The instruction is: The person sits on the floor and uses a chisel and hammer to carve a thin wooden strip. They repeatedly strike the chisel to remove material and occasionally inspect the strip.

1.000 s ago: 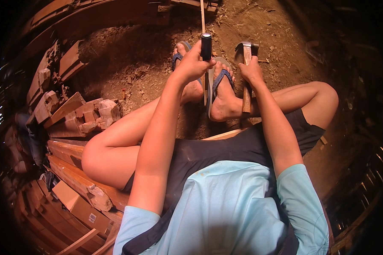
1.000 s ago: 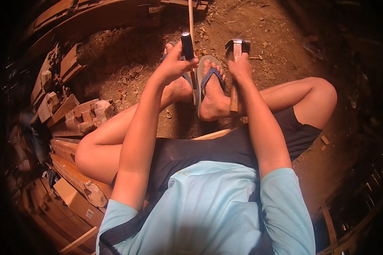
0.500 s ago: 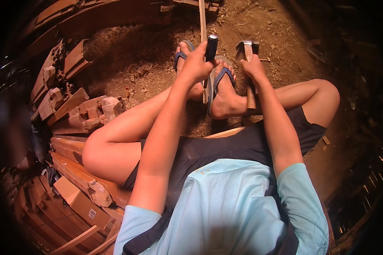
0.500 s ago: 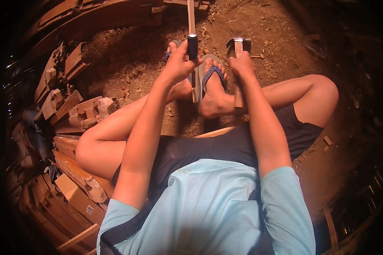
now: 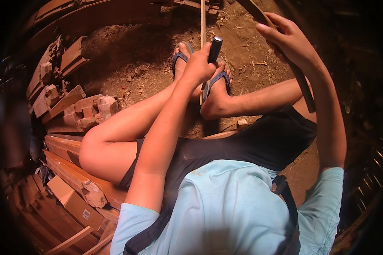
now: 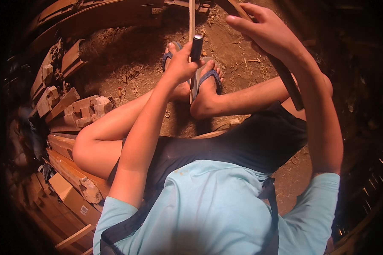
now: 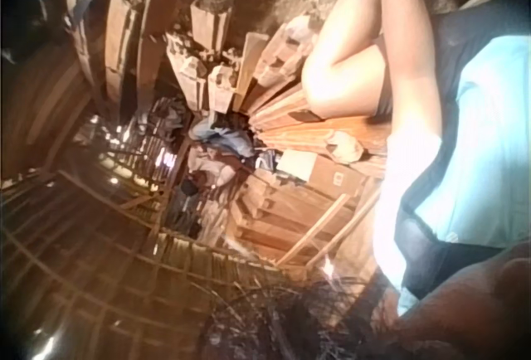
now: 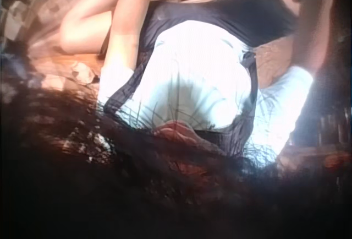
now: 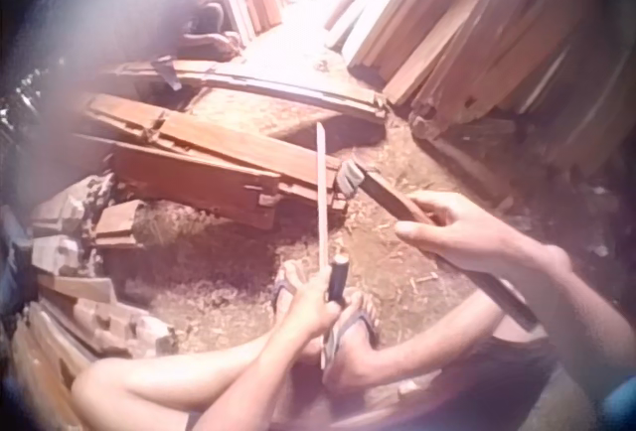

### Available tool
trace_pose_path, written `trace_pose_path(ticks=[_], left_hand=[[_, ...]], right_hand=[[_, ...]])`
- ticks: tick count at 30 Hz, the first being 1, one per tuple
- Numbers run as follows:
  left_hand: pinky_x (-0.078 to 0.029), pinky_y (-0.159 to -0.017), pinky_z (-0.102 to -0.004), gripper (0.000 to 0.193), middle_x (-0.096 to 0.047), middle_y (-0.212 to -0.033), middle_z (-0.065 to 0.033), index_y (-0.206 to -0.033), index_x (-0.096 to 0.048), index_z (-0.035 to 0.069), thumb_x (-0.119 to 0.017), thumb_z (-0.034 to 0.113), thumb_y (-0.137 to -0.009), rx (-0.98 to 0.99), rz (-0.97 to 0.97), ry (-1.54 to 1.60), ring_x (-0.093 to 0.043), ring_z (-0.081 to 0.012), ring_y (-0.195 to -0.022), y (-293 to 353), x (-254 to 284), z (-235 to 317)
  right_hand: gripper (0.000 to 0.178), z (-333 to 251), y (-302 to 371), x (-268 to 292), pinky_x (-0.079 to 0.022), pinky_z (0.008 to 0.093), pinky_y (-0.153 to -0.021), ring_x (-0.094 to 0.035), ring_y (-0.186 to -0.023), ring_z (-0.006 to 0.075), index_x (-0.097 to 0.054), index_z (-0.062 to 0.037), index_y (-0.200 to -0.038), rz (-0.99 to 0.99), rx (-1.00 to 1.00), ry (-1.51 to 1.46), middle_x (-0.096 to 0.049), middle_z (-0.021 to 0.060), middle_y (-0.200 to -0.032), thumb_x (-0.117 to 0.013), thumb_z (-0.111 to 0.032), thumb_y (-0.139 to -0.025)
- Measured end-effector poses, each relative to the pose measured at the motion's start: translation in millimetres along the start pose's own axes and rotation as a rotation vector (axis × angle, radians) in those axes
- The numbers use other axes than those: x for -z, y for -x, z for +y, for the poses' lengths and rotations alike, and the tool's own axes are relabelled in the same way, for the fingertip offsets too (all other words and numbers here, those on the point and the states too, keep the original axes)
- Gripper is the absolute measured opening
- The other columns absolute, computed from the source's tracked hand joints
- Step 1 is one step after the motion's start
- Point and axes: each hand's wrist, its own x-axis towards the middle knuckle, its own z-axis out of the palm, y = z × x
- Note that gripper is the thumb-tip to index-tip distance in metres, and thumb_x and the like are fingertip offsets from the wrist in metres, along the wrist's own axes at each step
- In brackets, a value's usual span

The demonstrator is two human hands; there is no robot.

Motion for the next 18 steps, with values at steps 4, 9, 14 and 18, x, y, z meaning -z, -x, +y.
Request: trace_pose_path(ticks=[4,9,14,18], left_hand=[[-0.016,-0.11,-0.0476,0.05,-0.066,-0.106,-0.0176,-0.121,-0.056,0.013,-0.077,0.026,-0.077,-0.015,0.036,-0.009,-0.044,-0.041,-0.122,2,2,0],[-0.045,-0.08,-0.0388,0.047,-0.066,-0.091,-0.0184,-0.116,-0.054,0.006,-0.078,0.02,-0.078,-0.113,0.034,0.007,-0.064,-0.0335,-0.091,-2,4,-3],[-0.048,-0.075,-0.0337,0.053,-0.066,-0.086,-0.0116,-0.12,-0.053,0.006,-0.08,0.02,-0.077,-0.067,-0.115,0.221,-0.062,-0.0224,-0.081,-16,6,-24],[-0.048,-0.061,-0.0265,0.046,-0.06,-0.085,-0.0012,-0.12,-0.051,0.009,-0.073,0.004,-0.08,0.004,-0.196,0.284,-0.058,-0.0112,-0.074,-26,6,-35]], right_hand=[[0.046,-7,21,8,-0.034,0.0179,-0.039,-0.046,-0.047,0.0012,-0.059,-0.0076,-0.12,-0.141,-0.207,-0.156,-0.049,-0.005,-0.07,-0.066,-0.041,-0.09],[0.056,7,31,-2,-0.048,0.0218,-0.051,-0.058,-0.061,0.0069,-0.048,0.0009,-0.136,-0.27,-0.145,-0.264,-0.061,0.0015,-0.086,-0.066,-0.03,-0.093],[0.043,-13,6,9,-0.049,0.0213,-0.055,-0.064,-0.069,0.009,-0.048,-0.0095,-0.136,-0.125,-0.052,-0.117,-0.068,0.0059,-0.105,-0.047,-0.035,-0.102],[0.029,-13,-25,14,-0.037,0.0215,-0.04,-0.047,-0.047,0.0053,-0.055,-0.0081,-0.115,-0.088,-0.13,-0.018,-0.06,0.0012,-0.076,-0.044,-0.031,-0.103]])
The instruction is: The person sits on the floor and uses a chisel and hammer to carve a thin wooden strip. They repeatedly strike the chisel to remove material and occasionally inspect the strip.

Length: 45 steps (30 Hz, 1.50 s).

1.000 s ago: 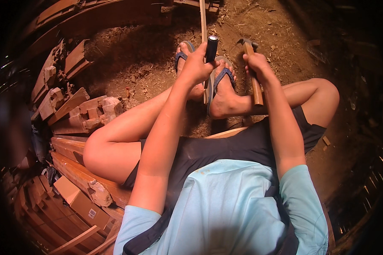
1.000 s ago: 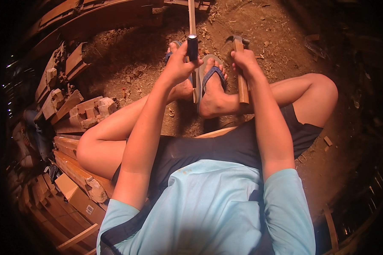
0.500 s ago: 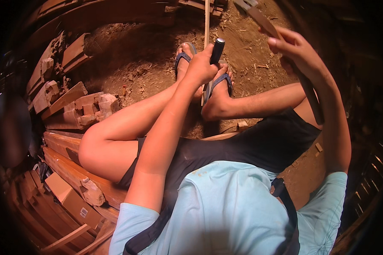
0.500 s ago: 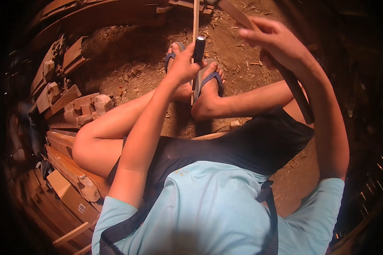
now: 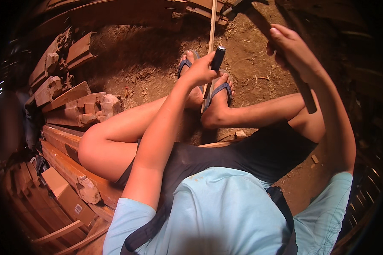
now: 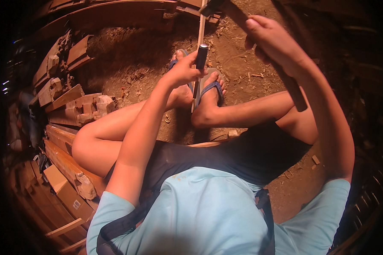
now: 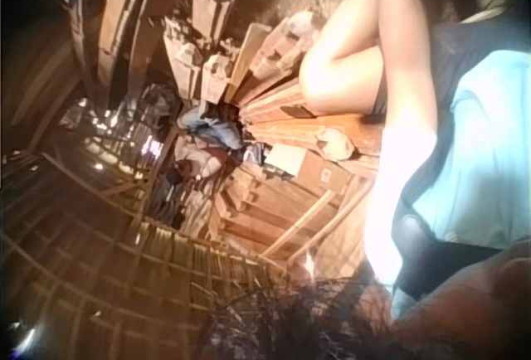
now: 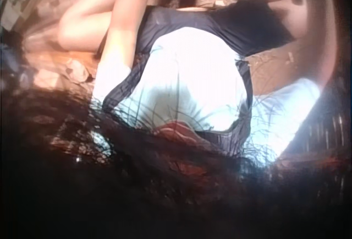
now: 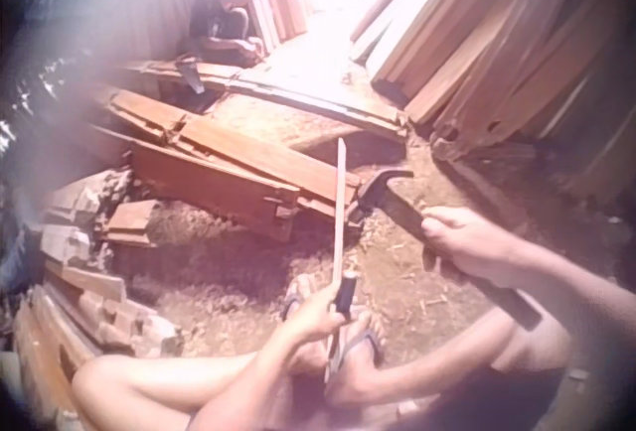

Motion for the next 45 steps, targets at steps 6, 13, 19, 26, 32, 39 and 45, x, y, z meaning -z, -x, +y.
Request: trace_pose_path(ticks=[6,13,19,26,32,39,45], left_hand=[[-0.046,-0.056,-0.025,0.042,-0.06,-0.084,-0.0017,-0.118,-0.05,0.009,-0.07,0.002,-0.082,0.011,0.006,0.015,-0.057,-0.0102,-0.069,1,-2,8],[-0.049,-0.056,-0.0261,0.043,-0.059,-0.083,-0.0027,-0.119,-0.05,0.008,-0.07,0.002,-0.082,0.071,-0.009,0.003,-0.058,-0.0111,-0.072,-6,-2,9],[-0.051,-0.057,-0.0273,0.043,-0.055,-0.085,-0.0016,-0.119,-0.05,0.01,-0.072,0.007,-0.083,0.233,-0.074,0.136,-0.059,-0.0122,-0.072,-20,5,11],[-0.054,-0.059,-0.0289,0.043,-0.054,-0.088,-0.0014,-0.118,-0.049,0.011,-0.073,0.007,-0.083,0.203,-0.082,0.1,-0.061,-0.0128,-0.07,-24,1,4],[-0.054,-0.058,-0.0296,0.039,-0.056,-0.085,-0.0012,-0.113,-0.05,0.011,-0.074,0.006,-0.083,0.317,-0.06,0.053,-0.064,-0.0143,-0.074,-30,6,-2],[-0.055,-0.061,-0.0319,0.039,-0.06,-0.089,-0.0015,-0.114,-0.049,0.014,-0.075,0.015,-0.085,0.425,-0.084,0.111,-0.066,-0.015,-0.074,-39,17,-1],[-0.055,-0.063,-0.0337,0.042,-0.059,-0.092,-0.0019,-0.116,-0.047,0.016,-0.075,0.015,-0.084,0.441,-0.066,0.127,-0.067,-0.0177,-0.073,-41,19,-6]], right_hand=[[0.026,20,-19,-11,-0.033,0.0203,-0.035,-0.042,-0.041,0.0048,-0.054,-0.0105,-0.103,-0.09,-0.042,0.153,-0.053,-0.0006,-0.066,-0.04,-0.032,-0.105],[0.026,38,-43,-15,-0.033,0.0216,-0.036,-0.043,-0.043,0.0051,-0.052,-0.0118,-0.093,0.002,0.095,0.468,-0.048,-0.0022,-0.064,-0.04,-0.033,-0.104],[0.028,20,-49,-5,-0.037,0.0255,-0.037,-0.043,-0.044,0.0082,-0.053,-0.0082,-0.099,0.147,0.075,0.194,-0.05,-0.0005,-0.065,-0.041,-0.033,-0.102],[0.032,29,-64,-11,-0.041,0.0277,-0.039,-0.049,-0.048,0.0109,-0.055,-0.0064,-0.103,0.104,0.031,0.231,-0.053,0.0013,-0.066,-0.04,-0.035,-0.102],[0.031,32,-60,-15,-0.037,0.0274,-0.037,-0.042,-0.044,0.0083,-0.052,-0.008,-0.099,0.006,-0.034,0.464,-0.048,0.0006,-0.063,-0.04,-0.036,-0.102],[0.029,32,-79,-16,-0.038,0.0251,-0.037,-0.043,-0.045,0.0075,-0.053,-0.0109,-0.105,0.055,-0.066,0.361,-0.05,-0.0007,-0.065,-0.04,-0.037,-0.103],[0.031,43,-80,-28,-0.04,0.0299,-0.039,-0.047,-0.045,0.0115,-0.054,-0.0056,-0.106,0.033,-0.068,0.332,-0.051,0.0019,-0.064,-0.04,-0.033,-0.102]])
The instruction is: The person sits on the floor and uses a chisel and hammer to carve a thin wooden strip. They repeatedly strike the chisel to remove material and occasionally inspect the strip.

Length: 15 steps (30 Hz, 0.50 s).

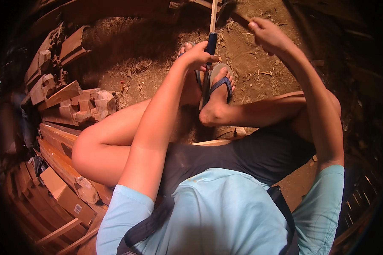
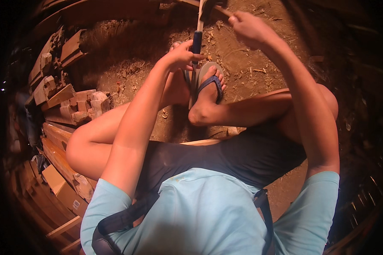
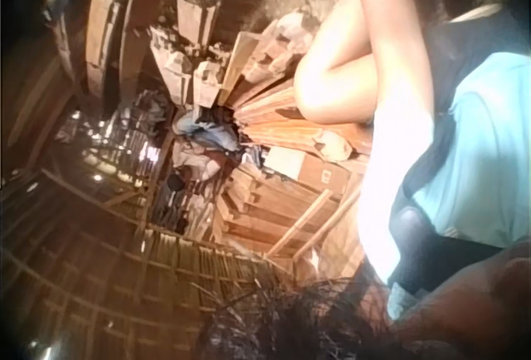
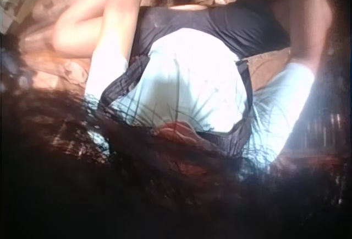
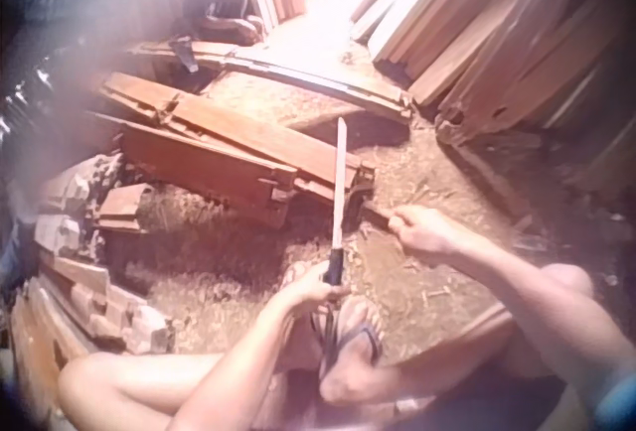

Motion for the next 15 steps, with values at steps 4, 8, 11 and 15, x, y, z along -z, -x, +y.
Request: trace_pose_path(ticks=[4,8,11,15], left_hand=[[-0.055,-0.061,-0.0344,0.041,-0.06,-0.093,-0.004,-0.112,-0.046,0.014,-0.075,0.013,-0.083,-0.031,0.021,0.007,-0.068,-0.0204,-0.074,1,2,-2],[-0.055,-0.058,-0.0347,0.037,-0.059,-0.087,-0.0049,-0.106,-0.046,0.01,-0.071,0.005,-0.079,-0.124,0.156,0.382,-0.068,-0.0211,-0.071,11,15,13],[-0.051,-0.049,-0.0293,0.026,-0.055,-0.073,-0.0027,-0.086,-0.051,0.011,-0.074,0.007,-0.075,-0.262,0.36,0.669,-0.058,-0.0162,-0.052,6,29,20],[-0.038,-0.039,-0.0284,0.032,-0.052,-0.063,0.0012,-0.078,-0.052,0.012,-0.084,0.017,-0.072,-0.386,0.518,0.587,-0.048,-0.0117,-0.045,-32,30,12]], right_hand=[[0.031,9,-1,7,-0.041,0.0286,-0.04,-0.048,-0.045,0.0109,-0.054,-0.0069,-0.109,0.137,0.01,-0.085,-0.051,0.0028,-0.065,-0.041,-0.034,-0.101],[0.032,25,1,10,-0.048,0.0512,-0.079,-0.065,-0.093,0.0363,-0.053,-0.0076,-0.113,0.221,-0.134,0.469,-0.067,0.0183,-0.097,-0.042,-0.035,-0.099],[0.028,45,11,10,-0.049,0.0533,-0.08,-0.065,-0.095,0.0394,-0.051,-0.0075,-0.11,0.243,-0.219,0.671,-0.067,0.0206,-0.099,-0.047,-0.032,-0.097],[0.024,113,6,12,-0.052,0.0499,-0.075,-0.067,-0.088,0.0405,-0.052,-0.0054,-0.111,0.318,-0.257,0.771,-0.067,0.0225,-0.093,-0.05,-0.021,-0.094]])
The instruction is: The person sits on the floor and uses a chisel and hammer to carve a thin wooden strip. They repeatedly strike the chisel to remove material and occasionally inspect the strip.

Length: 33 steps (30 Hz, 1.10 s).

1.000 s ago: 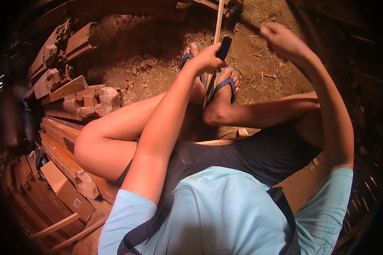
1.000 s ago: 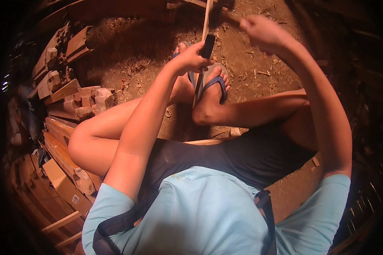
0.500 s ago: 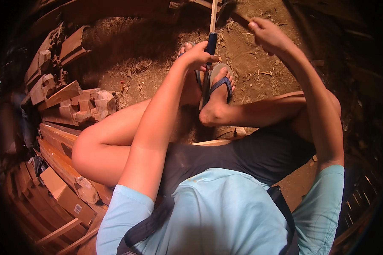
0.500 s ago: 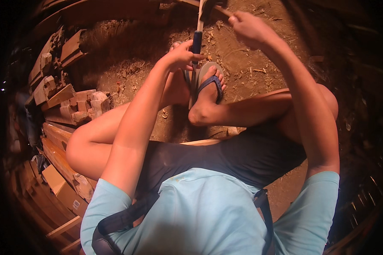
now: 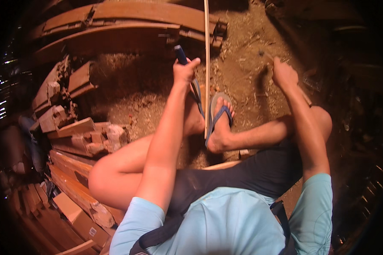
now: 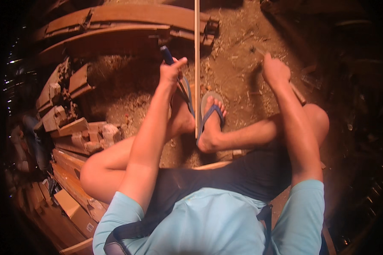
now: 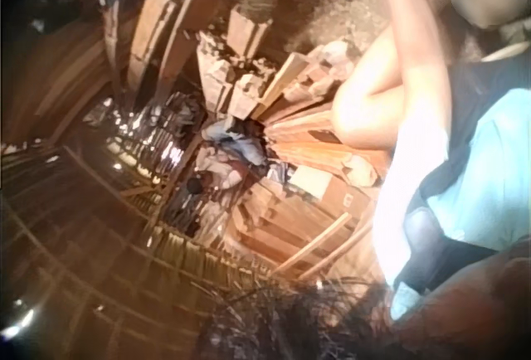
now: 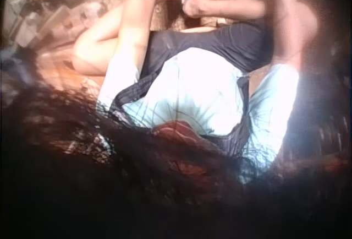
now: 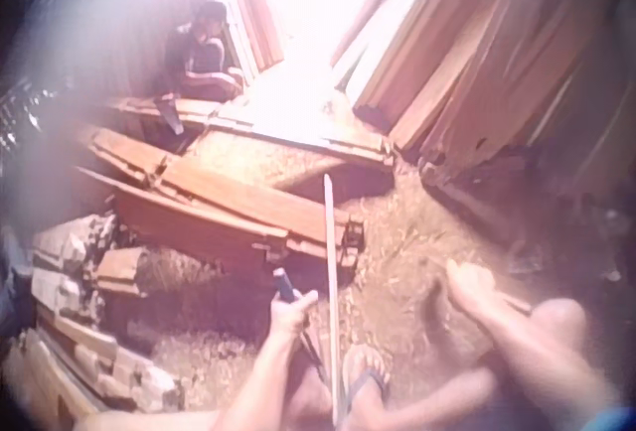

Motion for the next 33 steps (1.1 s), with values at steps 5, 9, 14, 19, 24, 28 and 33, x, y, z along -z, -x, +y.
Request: trace_pose_path(ticks=[5,9,14,19,24,28,33], left_hand=[[-0.033,-0.041,-0.0288,0.046,-0.051,-0.064,0.0028,-0.098,-0.054,0.011,-0.087,0.028,-0.07,0.171,-0.051,-0.194,-0.042,-0.0096,-0.045,-26,-24,-27],[-0.027,-0.036,-0.0268,0.034,-0.046,-0.058,0.0046,-0.094,-0.054,0.013,-0.082,0.02,-0.075,0.388,-0.221,-0.164,-0.038,-0.0082,-0.041,-21,-42,-15],[-0.022,-0.035,-0.0188,0.03,-0.049,-0.062,0.0065,-0.094,-0.054,0.015,-0.078,0.009,-0.077,0.387,-0.206,-0.062,-0.035,-0.0028,-0.04,12,-34,49],[-0.022,-0.033,-0.0172,0.023,-0.046,-0.058,0.0087,-0.079,-0.055,0.017,-0.077,0.019,-0.084,0.166,-0.126,0.208,-0.033,0.0002,-0.039,76,-7,144],[-0.023,-0.034,-0.0174,0.007,-0.06,-0.075,0.0033,-0.088,-0.061,0.014,-0.067,0.013,-0.092,-0.122,-0.033,0.669,-0.033,-0.0007,-0.039,181,18,202],[-0.031,-0.04,-0.0164,0.013,-0.054,-0.099,-0.0012,-0.105,-0.052,0.016,-0.058,0.008,-0.097,-0.488,-0.277,0.686,-0.036,0.0,-0.049,241,51,177],[-0.034,-0.045,-0.0164,0.026,-0.049,-0.121,-0.0064,-0.114,-0.05,0.012,-0.059,0.0,-0.093,-0.588,-0.275,0.458,-0.039,-0.0025,-0.056,286,88,146]], right_hand=[[0.025,6,10,-38,-0.05,0.0483,-0.079,-0.061,-0.102,0.0322,-0.059,-0.0112,-0.116,0.091,-0.035,0.185,-0.061,0.0133,-0.108,-0.048,-0.017,-0.094],[0.024,10,21,-18,-0.047,0.0478,-0.081,-0.059,-0.099,0.0313,-0.061,-0.01,-0.111,0.229,0.045,0.225,-0.06,0.0135,-0.107,-0.054,-0.02,-0.092],[0.047,-56,31,1,-0.046,0.0494,-0.094,-0.057,-0.114,0.0384,-0.057,-0.0078,-0.125,-0.202,0.218,-0.722,-0.057,0.0209,-0.124,-0.065,-0.034,-0.087],[0.061,-171,92,3,-0.048,0.0442,-0.092,-0.058,-0.111,0.0374,-0.044,-0.0098,-0.136,0.097,0.511,-1.119,-0.06,0.0186,-0.12,-0.069,-0.025,-0.084],[0.061,-206,129,69,-0.047,0.0428,-0.085,-0.059,-0.101,0.0336,-0.044,-0.0129,-0.134,0.447,0.734,-1.183,-0.062,0.0123,-0.111,-0.07,-0.012,-0.079],[0.042,-204,139,77,-0.046,0.0414,-0.076,-0.06,-0.093,0.0262,-0.057,-0.0157,-0.121,0.618,0.848,-1.106,-0.064,0.0028,-0.106,-0.069,-0.013,-0.081],[0.014,-184,98,40,-0.049,0.0422,-0.074,-0.063,-0.087,0.029,-0.069,-0.0118,-0.094,0.514,1.004,-1.128,-0.067,0.0055,-0.086,-0.066,-0.009,-0.081]])
